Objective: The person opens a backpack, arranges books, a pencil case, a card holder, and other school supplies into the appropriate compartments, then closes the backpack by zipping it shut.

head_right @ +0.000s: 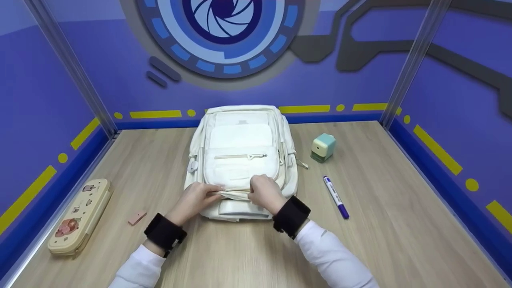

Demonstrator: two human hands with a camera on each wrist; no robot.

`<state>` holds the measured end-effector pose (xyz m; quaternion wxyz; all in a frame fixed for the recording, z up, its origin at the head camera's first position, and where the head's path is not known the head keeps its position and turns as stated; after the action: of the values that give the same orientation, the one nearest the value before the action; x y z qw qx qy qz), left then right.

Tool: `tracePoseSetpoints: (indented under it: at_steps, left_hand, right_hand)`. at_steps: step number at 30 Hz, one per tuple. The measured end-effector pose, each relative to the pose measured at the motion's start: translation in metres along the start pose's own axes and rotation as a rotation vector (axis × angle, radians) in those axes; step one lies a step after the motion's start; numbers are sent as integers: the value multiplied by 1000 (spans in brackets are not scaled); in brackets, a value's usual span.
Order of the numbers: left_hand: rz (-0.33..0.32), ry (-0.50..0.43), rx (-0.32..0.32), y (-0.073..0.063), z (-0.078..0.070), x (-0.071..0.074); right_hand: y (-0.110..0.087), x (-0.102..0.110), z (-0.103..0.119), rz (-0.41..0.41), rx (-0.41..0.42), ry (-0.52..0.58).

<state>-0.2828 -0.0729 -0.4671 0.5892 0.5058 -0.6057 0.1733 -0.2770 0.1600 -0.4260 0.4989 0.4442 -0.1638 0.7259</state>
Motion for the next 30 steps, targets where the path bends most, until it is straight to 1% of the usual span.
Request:
tracePoseSetpoints:
  at_steps: [9, 16, 20, 23, 28, 30]
  left_hand:
    - [10, 1, 8, 2, 0, 2]
    - [6, 4, -14, 0, 1, -1]
    - [15, -7, -8, 0, 1, -3]
    - [17, -19, -4, 0, 2, -2]
    - [14, -9, -11, 0, 2, 0]
    - [17, -7, -10, 1, 1, -1]
  right_hand:
    - [12, -14, 12, -29, 107, -11]
    - [22, -30, 22, -7, 210, 3]
    - [23, -33, 23, -23, 223, 3]
    - [22, -32, 22, -28, 229, 17]
    - [19, -23, 18, -21, 227, 60]
    - [17, -17, 15, -39, 231, 69]
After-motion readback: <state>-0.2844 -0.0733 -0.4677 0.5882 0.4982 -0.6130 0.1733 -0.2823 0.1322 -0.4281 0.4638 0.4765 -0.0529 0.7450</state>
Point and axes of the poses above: each hand's wrist, its own y-axis towards the middle knuckle, its own x-axis out of the back of the hand, z = x × y, the point moved 1 cm from there along y, towards the middle knuckle, and after that the axes turned 10 degrees about y, right-handed, at the moved point
